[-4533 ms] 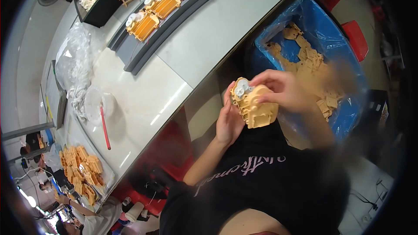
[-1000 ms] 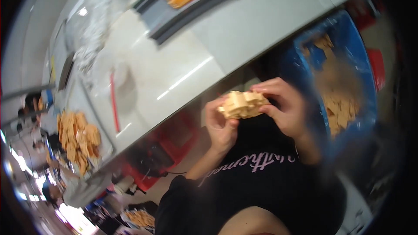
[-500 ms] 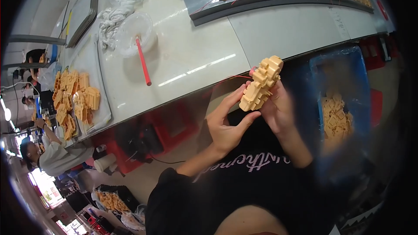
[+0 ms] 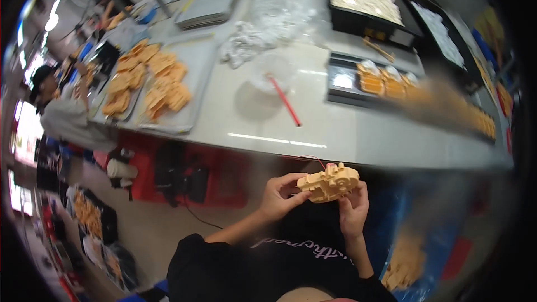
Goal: Assembling snack sandwiches by placing white filling between wafers and arranging them into packaging trays.
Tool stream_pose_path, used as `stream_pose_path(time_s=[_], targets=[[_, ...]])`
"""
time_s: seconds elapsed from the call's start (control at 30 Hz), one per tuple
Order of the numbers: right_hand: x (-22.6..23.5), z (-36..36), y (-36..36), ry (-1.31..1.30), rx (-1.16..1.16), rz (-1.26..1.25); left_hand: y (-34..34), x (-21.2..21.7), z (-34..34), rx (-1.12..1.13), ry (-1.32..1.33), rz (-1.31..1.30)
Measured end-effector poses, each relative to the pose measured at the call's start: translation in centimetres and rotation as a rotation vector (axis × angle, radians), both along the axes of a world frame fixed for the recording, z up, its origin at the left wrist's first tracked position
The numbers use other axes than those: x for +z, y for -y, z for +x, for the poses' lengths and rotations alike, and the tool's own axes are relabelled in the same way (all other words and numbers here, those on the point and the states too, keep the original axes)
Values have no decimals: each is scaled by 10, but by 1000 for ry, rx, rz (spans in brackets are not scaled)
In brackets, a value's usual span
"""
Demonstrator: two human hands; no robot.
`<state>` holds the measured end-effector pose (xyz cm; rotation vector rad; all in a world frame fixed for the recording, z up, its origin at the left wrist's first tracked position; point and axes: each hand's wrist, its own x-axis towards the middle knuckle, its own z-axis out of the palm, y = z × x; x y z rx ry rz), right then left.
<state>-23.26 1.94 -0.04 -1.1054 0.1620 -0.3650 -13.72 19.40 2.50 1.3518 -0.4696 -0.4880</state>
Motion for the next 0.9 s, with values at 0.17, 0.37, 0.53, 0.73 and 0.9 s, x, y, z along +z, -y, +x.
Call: stream_pose_path(time_s=[0.17,0.37,0.53,0.73,0.9], targets=[[4,5,-8,-15,27,-135,-67,30,20,471,-104,-12],[6,8,-8,-55,-36,-270,-145,52,117,1022,256,24],[10,5,-10,-6,-53,-333,-158,58,256,1047,513,576],[7,-9,-5,-12,-146,-434,-150,39,343,1137,780,1249],[-5,-19,13,-80,-256,-435,-82,64,321,1070,992,1247]])
